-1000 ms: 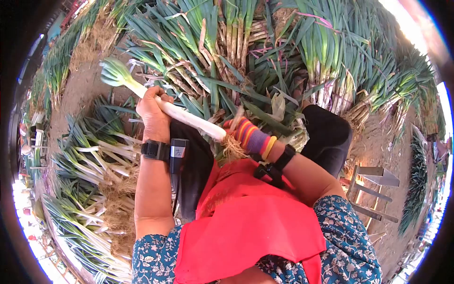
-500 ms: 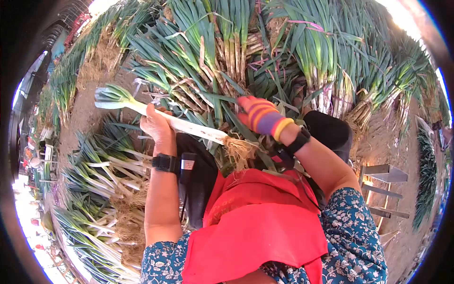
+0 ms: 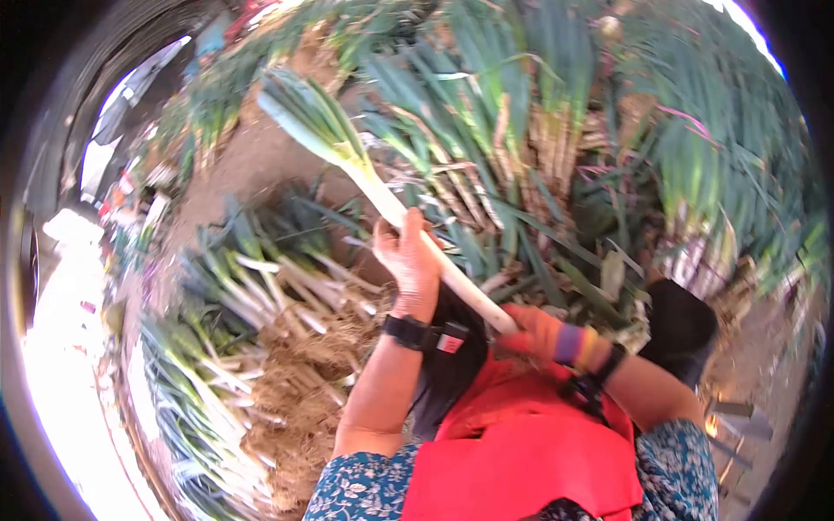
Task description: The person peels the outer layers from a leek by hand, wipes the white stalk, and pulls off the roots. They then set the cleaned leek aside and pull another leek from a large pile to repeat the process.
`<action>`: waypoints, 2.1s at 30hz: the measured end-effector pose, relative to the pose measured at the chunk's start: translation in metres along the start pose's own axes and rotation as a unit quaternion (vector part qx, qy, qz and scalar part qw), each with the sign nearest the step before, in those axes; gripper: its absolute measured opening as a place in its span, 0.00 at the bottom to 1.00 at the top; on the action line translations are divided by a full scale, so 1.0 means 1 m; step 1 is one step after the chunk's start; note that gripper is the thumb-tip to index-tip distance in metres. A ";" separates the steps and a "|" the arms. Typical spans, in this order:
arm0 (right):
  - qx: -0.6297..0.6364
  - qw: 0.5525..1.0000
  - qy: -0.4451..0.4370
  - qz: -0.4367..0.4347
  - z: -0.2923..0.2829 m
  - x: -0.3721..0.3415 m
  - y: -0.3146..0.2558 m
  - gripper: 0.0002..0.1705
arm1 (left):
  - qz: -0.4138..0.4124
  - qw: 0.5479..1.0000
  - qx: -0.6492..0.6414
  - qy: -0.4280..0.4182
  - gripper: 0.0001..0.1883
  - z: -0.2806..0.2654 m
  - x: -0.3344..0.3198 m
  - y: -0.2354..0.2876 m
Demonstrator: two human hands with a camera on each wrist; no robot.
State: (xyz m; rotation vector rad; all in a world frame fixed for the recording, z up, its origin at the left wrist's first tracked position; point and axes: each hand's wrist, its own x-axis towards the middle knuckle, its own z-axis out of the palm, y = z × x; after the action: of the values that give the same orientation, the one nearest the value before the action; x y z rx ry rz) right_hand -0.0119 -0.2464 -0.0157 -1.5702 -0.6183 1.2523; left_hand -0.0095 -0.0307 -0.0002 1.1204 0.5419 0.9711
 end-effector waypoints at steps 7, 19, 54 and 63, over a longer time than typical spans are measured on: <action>-0.201 0.971 0.123 0.041 -0.061 -0.018 0.080 0.21 | 0.173 0.853 0.482 0.100 0.07 -0.096 0.060 0.036; -0.439 0.842 0.314 -0.017 -0.186 0.077 0.139 0.23 | 0.007 0.886 0.463 0.028 0.25 -0.313 0.223 0.172; 0.322 0.905 0.273 -0.051 -0.053 -0.013 0.054 0.18 | -0.259 0.924 0.009 -0.281 0.23 0.135 -0.022 -0.048; -0.116 0.916 0.356 -0.142 -0.047 0.003 0.067 0.21 | -0.249 0.929 -0.140 -0.236 0.12 0.093 -0.005 0.003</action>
State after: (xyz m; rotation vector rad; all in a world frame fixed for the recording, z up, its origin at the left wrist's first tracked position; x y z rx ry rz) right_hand 0.0204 -0.2866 -0.0795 -1.8969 -0.4961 0.3373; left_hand 0.0601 -0.0807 0.0373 0.8556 0.2591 0.3032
